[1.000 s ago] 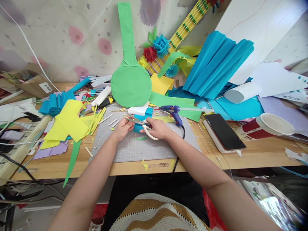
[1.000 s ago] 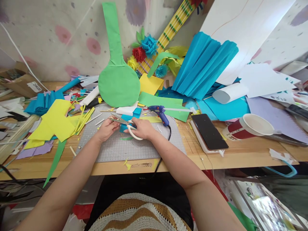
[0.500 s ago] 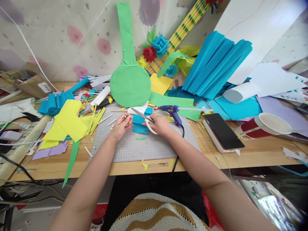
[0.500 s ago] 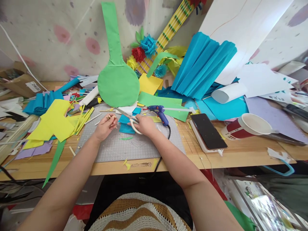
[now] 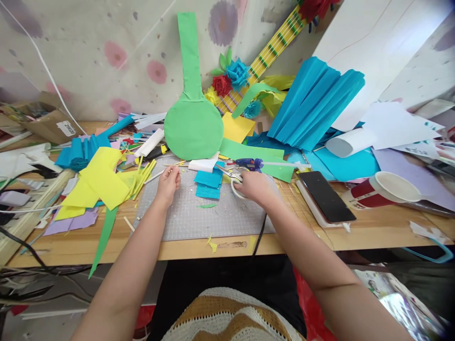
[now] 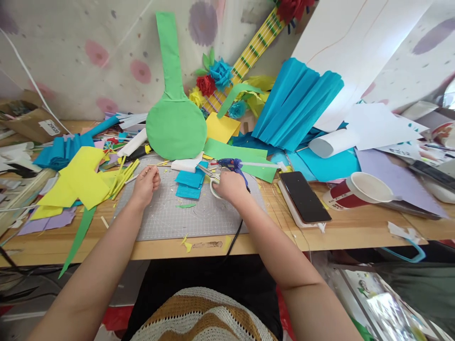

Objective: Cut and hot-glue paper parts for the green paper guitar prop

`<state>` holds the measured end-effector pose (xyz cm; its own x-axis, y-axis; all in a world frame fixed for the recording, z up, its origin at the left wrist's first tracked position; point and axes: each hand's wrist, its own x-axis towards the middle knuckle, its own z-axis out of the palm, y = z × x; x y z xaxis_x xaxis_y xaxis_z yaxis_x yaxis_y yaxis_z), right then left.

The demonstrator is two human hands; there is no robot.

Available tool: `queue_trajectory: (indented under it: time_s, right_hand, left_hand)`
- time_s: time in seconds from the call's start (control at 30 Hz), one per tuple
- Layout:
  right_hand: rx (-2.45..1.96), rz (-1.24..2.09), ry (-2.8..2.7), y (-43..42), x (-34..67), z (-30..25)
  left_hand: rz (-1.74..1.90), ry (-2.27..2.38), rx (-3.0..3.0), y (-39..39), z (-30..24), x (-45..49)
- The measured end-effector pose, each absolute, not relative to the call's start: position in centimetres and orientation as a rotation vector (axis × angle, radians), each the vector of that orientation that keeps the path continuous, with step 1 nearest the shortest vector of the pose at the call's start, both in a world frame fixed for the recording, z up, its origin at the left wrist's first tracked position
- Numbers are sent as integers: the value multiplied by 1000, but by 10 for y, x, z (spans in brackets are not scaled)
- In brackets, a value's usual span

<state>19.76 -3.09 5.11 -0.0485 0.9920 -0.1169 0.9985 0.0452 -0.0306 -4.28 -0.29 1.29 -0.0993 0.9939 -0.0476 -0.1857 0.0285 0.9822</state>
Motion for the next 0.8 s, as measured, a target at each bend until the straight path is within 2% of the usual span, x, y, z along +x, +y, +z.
queue_trajectory:
  time_s: [0.23,0.37,0.5,0.63,0.73,0.8]
  right_hand:
    - [2113,-149,2108,-38,201,43]
    - [2074,-94,2083,-36,199,51]
    - [2057,-64,2107,-38,198,59]
    - [2134,-41,2325,-38,186,65]
    - [2161,-250,2517,-25,167,60]
    - [2262,-388,2494,-10,153,52]
  left_hand:
    - [1126,1033,797,-7,21,-44]
    - [1047,1108,862,-9,22,-45]
    - [1300,1169,973,-2,19,-51]
    - [1659,1253,791,9,17,-68]
    - [1747,1321,815,16,11,-83]
    - [1680,1376,964,19,6,-88]
